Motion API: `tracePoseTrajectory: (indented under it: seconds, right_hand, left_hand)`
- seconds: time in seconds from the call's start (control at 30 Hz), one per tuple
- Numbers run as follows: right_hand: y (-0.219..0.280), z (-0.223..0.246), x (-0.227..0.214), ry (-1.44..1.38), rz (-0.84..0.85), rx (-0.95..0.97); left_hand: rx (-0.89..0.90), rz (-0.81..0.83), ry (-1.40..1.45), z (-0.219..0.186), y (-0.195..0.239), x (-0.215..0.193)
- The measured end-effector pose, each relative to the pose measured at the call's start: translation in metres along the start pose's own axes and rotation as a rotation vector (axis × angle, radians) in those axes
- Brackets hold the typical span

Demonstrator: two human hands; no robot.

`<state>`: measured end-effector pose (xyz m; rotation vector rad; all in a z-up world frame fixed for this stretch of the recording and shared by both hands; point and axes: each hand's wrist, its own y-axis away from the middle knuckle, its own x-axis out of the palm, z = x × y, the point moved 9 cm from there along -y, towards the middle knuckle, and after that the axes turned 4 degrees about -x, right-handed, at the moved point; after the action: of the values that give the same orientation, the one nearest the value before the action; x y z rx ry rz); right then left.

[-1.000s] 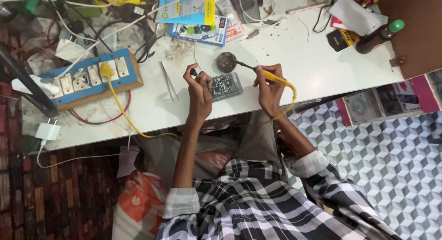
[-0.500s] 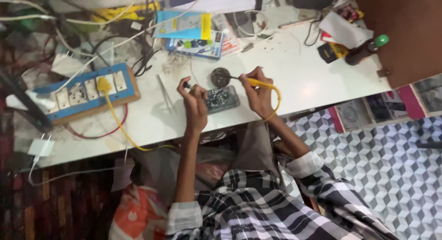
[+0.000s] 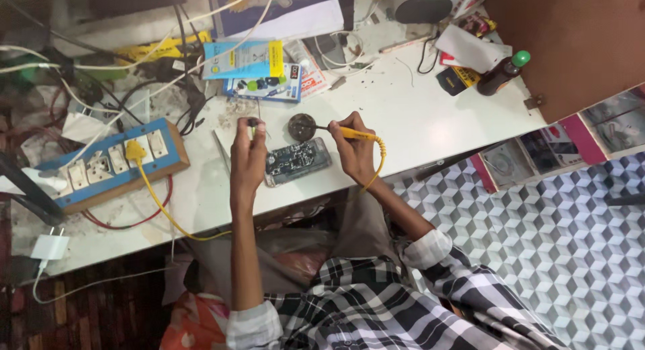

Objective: The person uses a soldering iron and solder wire to apply solder to a small electronic circuit board. They repeatedly heat the board and feed solder, occasionally cleaning the iron tip on a sponge.

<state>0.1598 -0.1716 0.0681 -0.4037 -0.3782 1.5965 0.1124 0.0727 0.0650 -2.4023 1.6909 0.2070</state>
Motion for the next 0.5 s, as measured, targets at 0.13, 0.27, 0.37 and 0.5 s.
tracePoseTrajectory:
  seconds: [0.13,0.27,0.37,0.5]
  right_hand:
    - [0.003,-0.009,-0.003,-0.012,-0.023,0.029]
    - [0.006,-0.013,-0.008,0.042,-0.08,0.014]
    - [0.005,-0.026,-0.009,-0.05,-0.1,0.131]
    - [0.008,-0.026,-0.013,0.018,-0.102,0.129]
  left_hand:
    - [-0.074,-0.055,-0.442,-0.006,-0.013,0.01]
    - [-0.052,0.019,-0.755,-0.01,-0.023,0.031]
    - [-0.096,0.104,-0.848,-0.004,-0.028,0.043]
    - [-0.124,0.09,-0.844,0.002,-0.026,0.053]
